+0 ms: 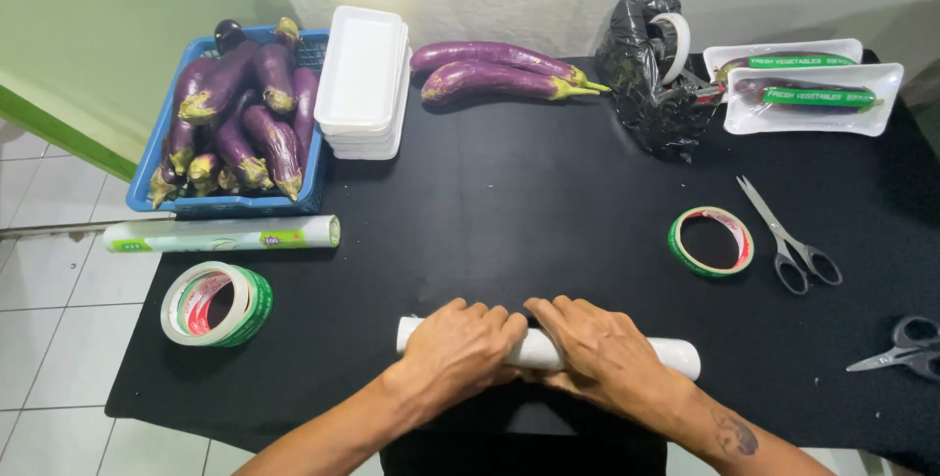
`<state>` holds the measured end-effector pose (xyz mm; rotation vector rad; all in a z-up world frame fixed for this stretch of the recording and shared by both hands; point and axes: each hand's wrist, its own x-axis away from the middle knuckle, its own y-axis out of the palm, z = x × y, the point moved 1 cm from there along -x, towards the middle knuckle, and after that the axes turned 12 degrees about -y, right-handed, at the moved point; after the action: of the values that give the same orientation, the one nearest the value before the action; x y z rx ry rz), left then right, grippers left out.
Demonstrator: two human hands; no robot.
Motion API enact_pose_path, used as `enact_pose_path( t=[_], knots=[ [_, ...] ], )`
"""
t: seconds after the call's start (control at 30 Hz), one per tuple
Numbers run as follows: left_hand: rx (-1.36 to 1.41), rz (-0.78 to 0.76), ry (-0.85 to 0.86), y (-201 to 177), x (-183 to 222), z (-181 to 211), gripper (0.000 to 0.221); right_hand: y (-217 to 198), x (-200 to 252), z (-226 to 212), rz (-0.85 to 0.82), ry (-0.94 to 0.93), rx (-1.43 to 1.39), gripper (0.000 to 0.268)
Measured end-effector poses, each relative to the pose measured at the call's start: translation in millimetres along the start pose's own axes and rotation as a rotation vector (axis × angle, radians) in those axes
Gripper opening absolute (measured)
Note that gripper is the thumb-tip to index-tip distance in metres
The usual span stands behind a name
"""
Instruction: The person prepares plastic wrap by cutting it from a roll and smoothing it out on a work surface near eggplants and containers.
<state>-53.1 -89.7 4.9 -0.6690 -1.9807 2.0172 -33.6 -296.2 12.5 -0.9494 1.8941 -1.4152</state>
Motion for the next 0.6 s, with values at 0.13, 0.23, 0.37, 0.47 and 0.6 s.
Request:
enact_pose_path(
  t=[0.13, 0.23, 0.37, 0.47, 0.6],
  knots=[
    [-0.201, 0.244, 0.115, -3, 6, 4, 0.057, 22, 7, -3, -0.125, 0.125, -0.039, 0.037],
    [-0.092, -0.013, 0.071, 5, 12, 3, 0.065, 26, 9, -11, -0.127, 0.108, -0.069, 0.044],
    [0.007, -0.112, 0.061, 16, 20, 1, 0.062, 7, 3, -26, -0.145, 0.099, -0.251, 0.052],
    [-0.055, 0.079, 0.125, -13, 18, 1, 0.065, 20, 17, -21, -0.279, 0.169, -0.208, 0.043],
    [0.181, 0.293, 0.048, -79, 6, -23, 0.088, 12, 66, -28, -0.162, 0.302, -0.250, 0.033]
  ],
)
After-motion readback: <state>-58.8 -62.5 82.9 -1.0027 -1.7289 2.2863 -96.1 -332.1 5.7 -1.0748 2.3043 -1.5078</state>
